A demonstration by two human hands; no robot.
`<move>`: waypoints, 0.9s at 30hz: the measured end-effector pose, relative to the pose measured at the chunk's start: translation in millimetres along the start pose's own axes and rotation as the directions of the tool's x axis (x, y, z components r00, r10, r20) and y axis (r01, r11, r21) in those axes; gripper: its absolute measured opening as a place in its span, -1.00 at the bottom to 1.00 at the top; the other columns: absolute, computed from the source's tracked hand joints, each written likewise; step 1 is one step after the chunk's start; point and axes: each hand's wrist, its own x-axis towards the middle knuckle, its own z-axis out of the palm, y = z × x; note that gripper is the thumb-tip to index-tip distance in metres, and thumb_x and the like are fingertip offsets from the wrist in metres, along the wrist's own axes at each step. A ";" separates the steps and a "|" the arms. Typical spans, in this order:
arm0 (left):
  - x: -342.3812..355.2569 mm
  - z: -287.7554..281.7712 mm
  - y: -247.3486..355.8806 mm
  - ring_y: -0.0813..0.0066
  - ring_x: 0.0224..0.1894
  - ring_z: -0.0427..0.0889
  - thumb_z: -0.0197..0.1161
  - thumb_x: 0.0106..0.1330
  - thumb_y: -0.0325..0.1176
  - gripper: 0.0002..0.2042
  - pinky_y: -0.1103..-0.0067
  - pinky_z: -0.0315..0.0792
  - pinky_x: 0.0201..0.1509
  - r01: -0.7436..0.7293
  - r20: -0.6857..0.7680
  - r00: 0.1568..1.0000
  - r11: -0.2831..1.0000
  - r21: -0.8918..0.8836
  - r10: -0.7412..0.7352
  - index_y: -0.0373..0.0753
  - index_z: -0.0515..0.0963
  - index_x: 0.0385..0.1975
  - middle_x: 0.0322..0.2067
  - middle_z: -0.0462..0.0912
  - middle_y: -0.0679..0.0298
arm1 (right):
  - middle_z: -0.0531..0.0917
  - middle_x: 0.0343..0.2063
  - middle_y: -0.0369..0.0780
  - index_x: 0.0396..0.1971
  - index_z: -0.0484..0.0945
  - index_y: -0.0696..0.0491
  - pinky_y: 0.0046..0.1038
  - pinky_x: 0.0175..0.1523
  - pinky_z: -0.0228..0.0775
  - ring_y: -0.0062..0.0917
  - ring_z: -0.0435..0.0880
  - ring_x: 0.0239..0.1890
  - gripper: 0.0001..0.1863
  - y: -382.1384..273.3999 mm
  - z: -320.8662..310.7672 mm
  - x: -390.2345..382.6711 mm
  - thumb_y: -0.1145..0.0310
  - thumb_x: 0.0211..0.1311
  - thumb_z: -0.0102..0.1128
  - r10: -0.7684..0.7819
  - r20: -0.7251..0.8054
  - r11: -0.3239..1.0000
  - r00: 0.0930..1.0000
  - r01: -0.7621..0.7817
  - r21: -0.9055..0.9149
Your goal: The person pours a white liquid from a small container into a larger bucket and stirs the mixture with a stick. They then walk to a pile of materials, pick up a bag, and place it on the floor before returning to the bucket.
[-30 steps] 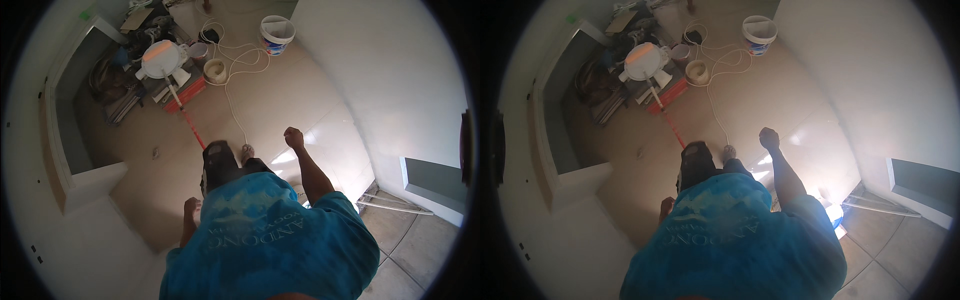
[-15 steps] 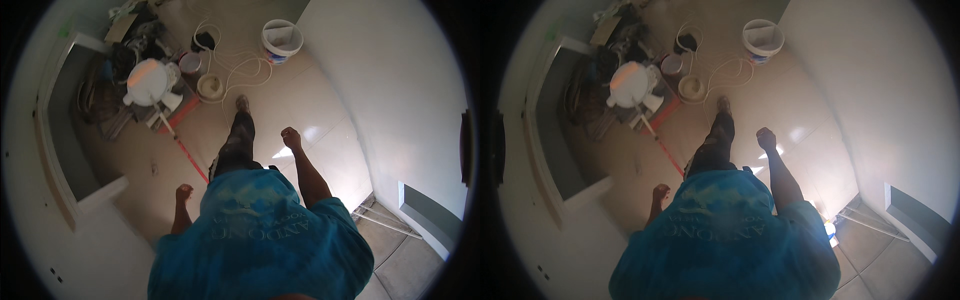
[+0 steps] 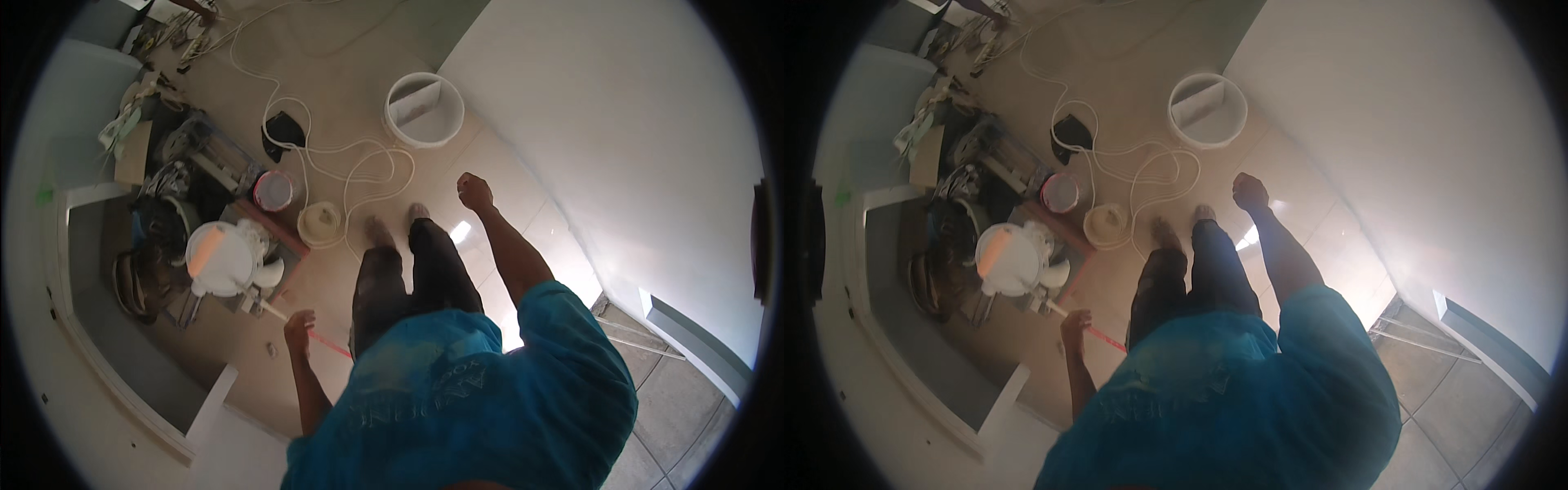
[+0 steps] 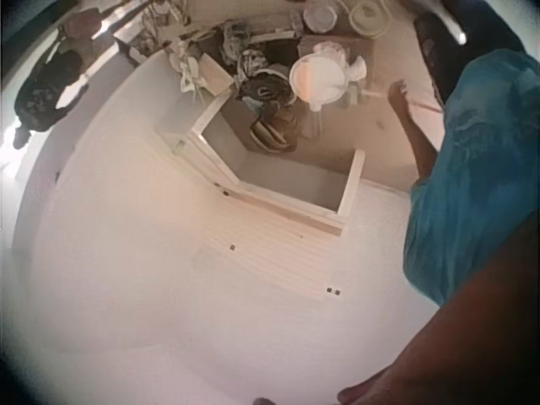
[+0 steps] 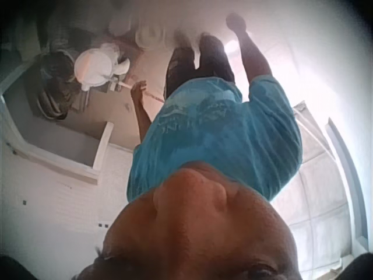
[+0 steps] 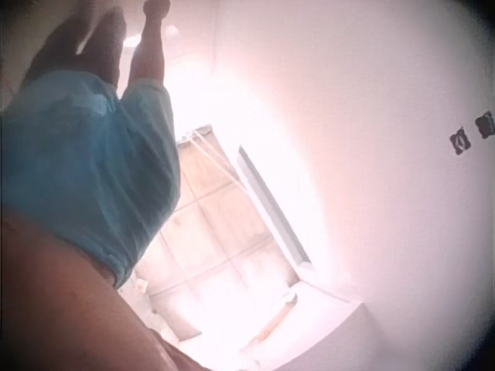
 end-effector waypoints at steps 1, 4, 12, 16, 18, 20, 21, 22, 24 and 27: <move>6.1 4.8 3.9 0.46 -0.37 0.56 -0.09 0.22 -0.33 -0.75 0.52 0.43 -0.27 -0.026 -0.012 1.000 0.999 -0.031 0.026 -0.28 0.55 -0.36 -0.43 0.58 0.24 | 0.60 -0.43 -0.14 -0.43 0.50 0.00 -0.25 -0.15 0.42 -0.26 0.58 -0.27 -0.87 -1.2 -2.1 26.5 0.34 -0.02 0.06 -0.006 0.005 0.998 1.000 0.007 -0.070; 16.1 43.3 10.7 0.44 -0.40 0.56 -0.11 0.25 -0.34 -0.74 0.57 0.42 -0.31 -0.024 -0.100 0.995 0.999 0.030 0.027 -0.32 0.53 -0.39 -0.46 0.58 0.21 | 0.57 -0.38 -0.15 -0.40 0.49 0.00 -0.27 -0.13 0.41 -0.28 0.56 -0.24 -0.87 4.1 7.4 122.4 0.37 0.02 0.02 -0.032 0.009 0.966 0.999 0.033 -0.258; -49.7 93.7 -73.4 0.44 -0.49 0.58 0.01 0.20 -0.37 -0.84 0.58 0.47 -0.40 0.600 -0.072 0.795 0.763 0.241 -0.602 -0.33 0.46 -0.37 -0.43 0.57 0.15 | 0.47 -0.15 -0.25 -0.23 0.48 -0.05 -0.31 0.01 0.29 -0.43 0.41 0.00 -0.78 -22.4 68.4 370.0 0.36 0.15 -0.10 -0.395 -0.048 0.711 0.917 0.272 -0.648; -43.6 131.5 -25.6 0.34 -0.41 0.59 0.03 0.19 -0.35 -0.80 0.52 0.49 -0.37 0.758 -0.195 0.642 0.652 0.019 -0.741 -0.33 0.41 -0.26 -0.36 0.57 0.11 | 0.51 -0.21 -0.30 -0.23 0.50 -0.09 -0.26 0.07 0.18 -0.45 0.42 -0.02 -0.78 -5.1 99.7 433.1 0.32 0.15 -0.08 -0.516 0.193 0.472 0.834 0.466 -0.748; -33.3 143.3 -7.1 0.33 -0.36 0.58 0.07 0.20 -0.29 -0.77 0.48 0.48 -0.33 0.771 -0.191 0.621 0.636 -0.023 -0.760 -0.29 0.41 -0.24 -0.34 0.56 0.12 | 0.54 -0.27 -0.32 -0.23 0.50 -0.12 -0.23 0.08 0.13 -0.47 0.44 -0.04 -0.78 5.2 103.3 440.3 0.29 0.15 -0.06 -0.521 0.318 0.402 0.792 0.556 -0.728; -32.8 144.8 0.0 0.33 -0.35 0.57 0.07 0.23 -0.24 -0.75 0.47 0.48 -0.30 0.771 -0.177 0.619 0.635 -0.049 -0.765 -0.27 0.40 -0.21 -0.34 0.55 0.13 | 0.53 -0.25 -0.31 -0.22 0.50 -0.12 -0.22 0.08 0.12 -0.47 0.44 -0.05 -0.78 14.3 99.8 425.7 0.31 0.15 -0.07 -0.492 0.463 0.342 0.737 0.653 -0.676; -29.4 148.6 4.4 0.33 -0.35 0.57 0.07 0.23 -0.24 -0.75 0.47 0.48 -0.29 0.773 -0.178 0.617 0.632 -0.048 -0.767 -0.27 0.40 -0.21 -0.35 0.55 0.13 | 0.53 -0.25 -0.30 -0.21 0.49 -0.13 -0.22 0.08 0.12 -0.47 0.44 -0.05 -0.78 15.3 94.3 416.6 0.31 0.15 -0.07 -0.479 0.525 0.309 0.703 0.695 -0.649; -24.2 153.6 9.3 0.34 -0.35 0.57 0.07 0.23 -0.24 -0.75 0.46 0.48 -0.29 0.775 -0.179 0.614 0.630 -0.045 -0.769 -0.27 0.40 -0.21 -0.35 0.55 0.13 | 0.52 -0.24 -0.30 -0.20 0.49 -0.13 -0.21 0.07 0.13 -0.46 0.45 -0.06 -0.77 17.2 89.0 407.5 0.31 0.14 -0.06 -0.461 0.531 0.327 0.711 0.692 -0.643; -20.6 166.3 16.1 0.36 -0.36 0.57 0.07 0.23 -0.25 -0.76 0.47 0.47 -0.29 0.769 -0.194 0.613 0.635 -0.077 -0.766 -0.27 0.41 -0.23 -0.36 0.55 0.15 | 0.52 -0.24 -0.29 -0.19 0.48 -0.12 -0.20 0.06 0.16 -0.45 0.46 -0.07 -0.76 14.2 79.6 393.4 0.30 0.12 -0.04 -0.442 0.543 0.352 0.714 0.695 -0.627; 4.3 176.5 22.2 0.34 -0.40 0.57 0.00 0.16 -0.37 -0.78 0.53 0.47 -0.35 0.765 -0.212 0.612 0.638 -0.083 -0.762 -0.35 0.41 -0.25 -0.39 0.55 0.11 | 0.51 -0.23 -0.26 -0.20 0.46 -0.10 -0.20 0.00 0.23 -0.43 0.48 -0.09 -0.75 15.8 72.1 383.2 0.27 0.09 0.00 -0.276 0.466 0.520 0.841 0.538 -0.663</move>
